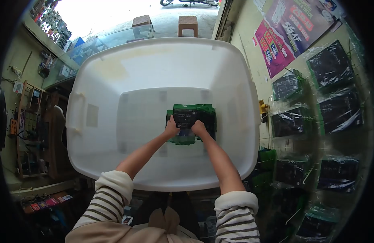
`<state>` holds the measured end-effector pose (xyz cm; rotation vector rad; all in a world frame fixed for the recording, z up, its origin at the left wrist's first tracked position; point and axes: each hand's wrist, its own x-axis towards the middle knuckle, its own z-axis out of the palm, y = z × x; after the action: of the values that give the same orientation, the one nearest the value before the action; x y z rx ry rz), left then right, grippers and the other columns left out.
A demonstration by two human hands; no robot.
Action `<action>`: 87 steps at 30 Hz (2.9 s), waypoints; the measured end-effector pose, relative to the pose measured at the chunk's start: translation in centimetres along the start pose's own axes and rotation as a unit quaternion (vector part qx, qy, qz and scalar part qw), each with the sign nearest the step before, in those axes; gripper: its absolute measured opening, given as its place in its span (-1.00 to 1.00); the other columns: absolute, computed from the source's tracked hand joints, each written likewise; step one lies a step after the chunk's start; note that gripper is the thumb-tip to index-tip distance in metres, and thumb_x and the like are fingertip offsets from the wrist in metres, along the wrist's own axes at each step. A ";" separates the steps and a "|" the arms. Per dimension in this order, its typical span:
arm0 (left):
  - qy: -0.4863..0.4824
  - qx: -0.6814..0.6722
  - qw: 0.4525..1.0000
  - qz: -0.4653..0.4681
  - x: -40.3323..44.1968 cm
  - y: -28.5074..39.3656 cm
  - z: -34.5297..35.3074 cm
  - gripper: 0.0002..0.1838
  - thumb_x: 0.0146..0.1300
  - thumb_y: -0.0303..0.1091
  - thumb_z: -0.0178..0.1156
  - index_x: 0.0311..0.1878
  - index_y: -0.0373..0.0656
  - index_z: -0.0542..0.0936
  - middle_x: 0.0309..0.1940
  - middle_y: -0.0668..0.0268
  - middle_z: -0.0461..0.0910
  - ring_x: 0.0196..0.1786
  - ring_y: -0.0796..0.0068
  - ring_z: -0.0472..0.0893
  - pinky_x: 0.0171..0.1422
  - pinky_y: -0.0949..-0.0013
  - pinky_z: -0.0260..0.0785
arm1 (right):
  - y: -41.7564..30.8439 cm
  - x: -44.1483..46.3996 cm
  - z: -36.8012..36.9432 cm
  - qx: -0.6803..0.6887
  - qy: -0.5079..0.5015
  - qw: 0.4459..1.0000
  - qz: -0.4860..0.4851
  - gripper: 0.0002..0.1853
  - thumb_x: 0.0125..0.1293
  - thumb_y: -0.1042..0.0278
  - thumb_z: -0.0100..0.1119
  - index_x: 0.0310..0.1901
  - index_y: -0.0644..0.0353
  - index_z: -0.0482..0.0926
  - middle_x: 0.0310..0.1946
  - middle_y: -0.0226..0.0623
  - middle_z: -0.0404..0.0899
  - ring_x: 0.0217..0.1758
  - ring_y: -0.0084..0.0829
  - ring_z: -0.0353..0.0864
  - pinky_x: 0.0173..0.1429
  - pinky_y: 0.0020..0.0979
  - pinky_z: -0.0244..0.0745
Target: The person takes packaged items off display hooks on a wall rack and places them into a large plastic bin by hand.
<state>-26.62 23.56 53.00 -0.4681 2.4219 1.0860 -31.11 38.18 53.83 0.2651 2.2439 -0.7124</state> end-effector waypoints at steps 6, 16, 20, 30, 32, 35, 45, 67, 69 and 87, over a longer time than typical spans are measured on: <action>-0.057 -0.037 0.998 -0.006 1.9 -1.9 2.0 0.05 -0.12 -0.37 0.26 0.26 -0.35 -0.31 0.05 -0.24 0.19 0.08 -0.08 0.30 0.15 0.20 0.20 | 0.1 1.1 -0.3 -0.064 -0.030 0.997 0.001 -0.54 0.02 0.51 -0.02 0.05 0.31 0.33 -0.03 0.00 0.39 0.03 -0.17 0.41 0.03 -0.29 0.37; -0.076 -0.182 0.980 0.034 0.5 1.4 -1.7 -0.05 -0.09 -0.33 0.28 0.26 -0.36 -0.13 0.09 -0.05 0.27 0.09 0.18 0.37 0.13 0.34 0.23 | -2.1 -3.7 -4.2 0.047 -0.003 0.996 -0.077 -0.63 0.04 0.47 -0.02 -0.04 0.26 0.42 -0.12 -0.12 0.46 -0.01 -0.28 0.44 0.05 -0.36 0.32; -0.114 -0.340 0.929 0.090 -7.7 8.8 -7.4 -0.30 0.13 -0.42 0.09 0.26 -0.27 -0.07 0.10 0.10 0.27 0.11 0.35 0.34 0.17 0.36 0.19 | -3.3 -10.1 -7.0 0.146 0.045 0.956 -0.250 -0.70 0.05 0.45 0.04 -0.13 0.30 0.43 -0.25 -0.12 0.51 -0.19 -0.25 0.52 -0.09 -0.36 0.39; 0.061 -0.276 0.827 0.486 -29.6 13.5 -6.7 -0.73 0.02 -0.63 0.03 -0.15 -0.25 0.38 -0.28 0.18 0.46 -0.18 0.33 0.46 -0.04 0.33 0.28 | 4.3 -36.8 -6.2 0.243 0.416 0.792 -0.376 -0.85 0.18 0.57 -0.10 -0.24 0.25 0.45 -0.34 -0.20 0.46 -0.23 -0.31 0.49 -0.13 -0.43 0.35; -0.023 -0.234 0.815 0.530 -31.6 12.2 -3.5 -0.74 0.01 -0.63 0.03 -0.17 -0.25 0.39 -0.32 0.19 0.46 -0.21 0.30 0.47 -0.11 0.35 0.30 | 8.1 -39.7 -2.3 0.264 0.444 0.799 -0.307 -0.87 0.18 0.57 -0.09 -0.26 0.23 0.45 -0.36 -0.20 0.44 -0.24 -0.24 0.48 -0.15 -0.40 0.35; -0.177 -0.180 0.816 0.520 -32.5 9.5 1.9 -0.76 0.06 -0.59 0.01 -0.15 -0.26 0.39 -0.32 0.18 0.47 -0.21 0.28 0.48 -0.13 0.36 0.31 | 14.2 -42.0 5.8 0.294 0.457 0.819 -0.186 -0.84 0.21 0.52 -0.15 -0.25 0.19 0.46 -0.37 -0.21 0.43 -0.24 -0.25 0.47 -0.14 -0.38 0.34; -0.405 0.162 0.839 0.325 -24.6 -5.2 10.1 -0.67 0.28 -0.24 -0.18 0.06 -0.15 0.32 -0.09 0.16 0.42 -0.03 0.27 0.44 0.05 0.32 0.27 | 26.0 -45.2 34.7 0.406 0.507 0.711 0.270 -0.75 0.21 0.23 -0.08 -0.23 0.21 0.49 -0.28 -0.15 0.51 -0.14 -0.25 0.49 -0.05 -0.33 0.35; -0.450 -0.021 0.745 0.491 -33.6 3.3 29.3 -0.60 0.10 -0.58 0.00 0.05 -0.20 0.29 -0.09 0.12 0.40 0.02 0.24 0.41 0.07 0.29 0.25 | 36.7 -44.6 30.1 0.494 0.630 0.562 0.208 -0.75 0.21 0.24 -0.02 -0.16 0.18 0.47 -0.30 -0.30 0.51 -0.19 -0.45 0.48 -0.08 -0.42 0.34; -0.450 -0.037 0.742 0.495 -34.9 5.7 31.6 -0.58 0.10 -0.58 0.00 0.08 -0.20 0.26 -0.05 0.11 0.38 0.06 0.23 0.37 0.11 0.29 0.21 | 38.0 -44.5 25.2 0.524 0.652 0.522 0.165 -0.71 0.23 0.19 -0.03 -0.11 0.18 0.45 -0.26 -0.32 0.50 -0.18 -0.48 0.47 -0.07 -0.45 0.33; -0.359 -0.160 0.698 0.598 -33.0 10.1 49.7 -0.42 0.21 -0.43 -0.11 0.28 -0.23 -0.05 0.26 0.07 0.00 0.32 0.22 0.00 0.35 0.32 -0.21 | 54.5 -31.5 14.2 0.400 0.767 0.500 0.044 -0.38 0.25 0.01 -0.09 0.22 0.21 0.03 0.20 -0.12 0.10 0.25 -0.26 0.11 0.27 -0.32 0.00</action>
<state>9.15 71.95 46.90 1.4252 1.5899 1.6927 20.69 75.91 46.11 2.2375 3.0088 -1.9388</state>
